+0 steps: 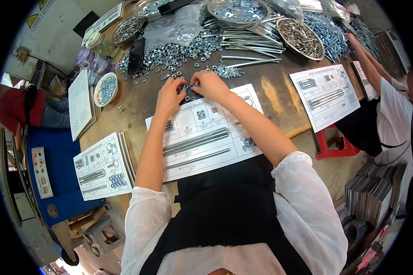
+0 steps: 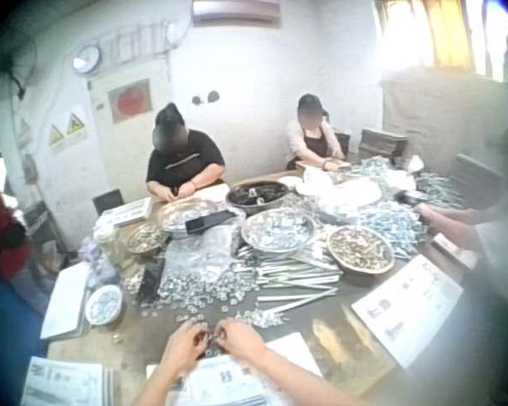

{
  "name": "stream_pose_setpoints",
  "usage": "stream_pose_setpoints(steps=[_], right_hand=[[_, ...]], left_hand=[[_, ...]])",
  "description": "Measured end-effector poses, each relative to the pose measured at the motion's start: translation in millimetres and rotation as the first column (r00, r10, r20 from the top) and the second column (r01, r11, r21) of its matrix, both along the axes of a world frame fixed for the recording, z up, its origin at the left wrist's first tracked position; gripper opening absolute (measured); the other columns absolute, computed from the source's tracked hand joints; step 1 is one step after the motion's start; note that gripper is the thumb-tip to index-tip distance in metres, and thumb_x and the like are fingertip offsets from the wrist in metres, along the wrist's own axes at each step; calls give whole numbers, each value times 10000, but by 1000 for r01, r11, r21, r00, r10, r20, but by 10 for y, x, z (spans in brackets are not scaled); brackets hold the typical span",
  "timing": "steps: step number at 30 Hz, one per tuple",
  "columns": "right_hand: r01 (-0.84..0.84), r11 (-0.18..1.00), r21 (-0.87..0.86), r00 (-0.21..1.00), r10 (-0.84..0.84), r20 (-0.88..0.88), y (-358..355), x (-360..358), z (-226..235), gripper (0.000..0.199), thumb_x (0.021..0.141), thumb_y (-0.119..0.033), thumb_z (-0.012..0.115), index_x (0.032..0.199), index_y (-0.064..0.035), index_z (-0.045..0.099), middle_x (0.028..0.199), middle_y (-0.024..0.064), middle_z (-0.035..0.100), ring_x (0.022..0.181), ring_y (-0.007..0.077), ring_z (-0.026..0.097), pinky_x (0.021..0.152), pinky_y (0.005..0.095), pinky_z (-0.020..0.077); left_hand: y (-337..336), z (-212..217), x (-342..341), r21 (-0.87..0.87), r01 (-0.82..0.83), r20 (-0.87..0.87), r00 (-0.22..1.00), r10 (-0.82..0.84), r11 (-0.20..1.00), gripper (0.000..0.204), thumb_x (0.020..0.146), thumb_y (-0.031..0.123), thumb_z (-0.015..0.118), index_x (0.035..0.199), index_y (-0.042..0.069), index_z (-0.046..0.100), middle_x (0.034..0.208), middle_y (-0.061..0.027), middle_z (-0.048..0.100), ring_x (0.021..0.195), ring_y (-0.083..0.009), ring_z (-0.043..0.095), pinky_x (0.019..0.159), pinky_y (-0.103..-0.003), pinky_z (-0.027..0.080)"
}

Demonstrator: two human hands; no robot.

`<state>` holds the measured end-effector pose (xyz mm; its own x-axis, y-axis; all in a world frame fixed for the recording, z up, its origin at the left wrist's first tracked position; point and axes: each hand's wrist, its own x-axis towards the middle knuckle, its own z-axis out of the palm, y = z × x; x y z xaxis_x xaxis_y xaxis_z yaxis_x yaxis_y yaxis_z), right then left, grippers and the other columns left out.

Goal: The person sorts small metal hardware components, including nuts, bolts, and washers, from a large pile on a table. They place the items onto a printed instruction sheet that shows diagrams of the parts. The person repeatedly picks up components and arranges them in designated spots on the sheet.

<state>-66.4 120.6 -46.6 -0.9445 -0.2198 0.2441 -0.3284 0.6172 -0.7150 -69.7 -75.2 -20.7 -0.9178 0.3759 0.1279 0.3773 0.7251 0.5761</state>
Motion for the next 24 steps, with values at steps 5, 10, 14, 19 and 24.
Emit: stream_pose_setpoints(steps=[5,10,14,19,24], right_hand=[[85,957,-276,979,-28,202,448,365,356,215,806,-151,805,973,-35,737,859,56,712,701,122,638,669,269,530],[179,964,-197,947,-115,299,1128,1145,586,207,858,-110,781,1047,-47,724,823,-1,672,715,52,574,655,225,495],[158,981,-112,931,-111,347,1387,1669,581,208,842,-77,786,1038,-52,723,802,-5,645,712,54,567,655,229,491],[92,993,-80,948,-63,312,1456,1957,597,188,809,-68,782,978,-40,706,845,57,642,705,135,615,654,284,516],[29,998,54,977,-40,211,1429,2005,498,200,807,-83,777,992,-58,705,871,63,620,697,168,604,637,320,501]], left_hand=[[-105,-114,23,12,-12,-97,995,13,1000,251,840,113,727,1089,141,714,867,-93,598,752,-238,622,702,-369,514],[-9,57,253,166,-75,-1,997,76,983,256,839,82,748,1087,146,737,827,-32,586,635,-126,536,606,-275,470],[451,327,798,289,23,105,993,-56,957,267,808,83,750,1062,166,739,804,-13,561,609,-114,506,575,-282,447],[1083,289,1458,245,268,112,947,-302,932,231,842,114,734,1069,158,729,875,-42,592,631,-139,574,617,-288,496],[1211,129,1596,93,255,141,953,-266,962,207,860,110,704,1065,138,706,920,-70,576,712,-230,651,664,-374,536]])
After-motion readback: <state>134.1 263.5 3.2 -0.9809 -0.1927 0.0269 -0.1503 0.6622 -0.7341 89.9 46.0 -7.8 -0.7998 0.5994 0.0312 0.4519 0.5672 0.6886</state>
